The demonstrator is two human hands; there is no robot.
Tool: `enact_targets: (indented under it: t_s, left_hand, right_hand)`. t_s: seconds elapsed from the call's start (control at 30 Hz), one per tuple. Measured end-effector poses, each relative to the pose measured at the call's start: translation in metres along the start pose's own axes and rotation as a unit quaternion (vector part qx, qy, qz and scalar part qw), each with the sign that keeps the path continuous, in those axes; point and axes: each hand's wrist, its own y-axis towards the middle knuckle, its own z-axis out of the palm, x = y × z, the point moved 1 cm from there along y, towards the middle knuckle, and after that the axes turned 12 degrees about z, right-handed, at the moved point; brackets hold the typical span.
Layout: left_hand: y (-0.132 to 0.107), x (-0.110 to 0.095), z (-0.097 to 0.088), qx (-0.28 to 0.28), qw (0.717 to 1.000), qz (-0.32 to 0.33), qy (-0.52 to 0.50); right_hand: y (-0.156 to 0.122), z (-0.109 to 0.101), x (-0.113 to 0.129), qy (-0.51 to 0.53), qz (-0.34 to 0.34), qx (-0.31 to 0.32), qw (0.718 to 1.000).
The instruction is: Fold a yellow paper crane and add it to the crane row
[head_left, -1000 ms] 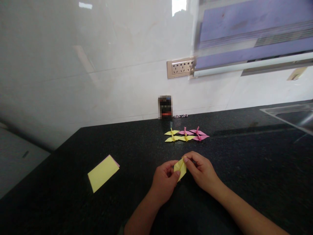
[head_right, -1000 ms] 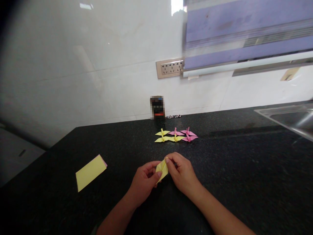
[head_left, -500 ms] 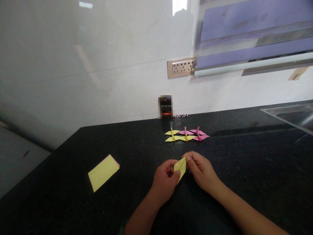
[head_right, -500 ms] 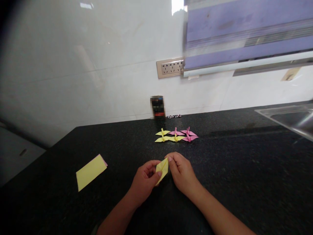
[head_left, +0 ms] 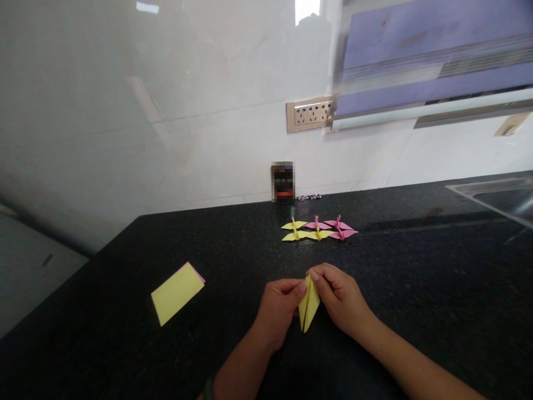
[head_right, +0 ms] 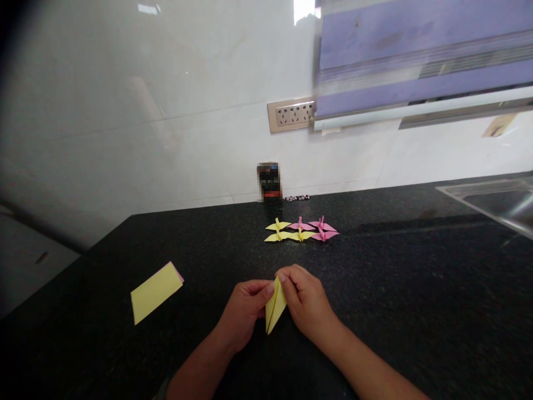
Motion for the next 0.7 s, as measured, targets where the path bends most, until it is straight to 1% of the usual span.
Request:
enact_targets:
  t_s: [0.1, 0.27, 0.47, 0.7]
  left_hand:
    - [-0.0002, -0.0002, 0.0005, 0.005, 1.000, 0.007, -0.006]
    - [0.0014, -0.0005, -0.0009, -0.024, 0.999, 0.014, 0.017]
    - [0.0019, -0.0018, -0.0020, -0.035, 0.998, 0.024, 0.037]
    - [0.0020, -0.0008, -0.0033, -0.026, 0.998, 0.042, 0.046]
  right_hand:
    - [0.0000, 0.0015, -0.0014, 0.005, 0.000, 0.002, 1.000]
    - [0.0003, 0.0030, -0.0043, 0.019, -0.004, 0.004, 1.000]
    - [0.0006, 0.0024, -0.0042, 0.019, -0.013, 0.011, 1.000]
    - [0.0008, 0.0027, -0.0041, 0.019, -0.010, 0.012, 1.000]
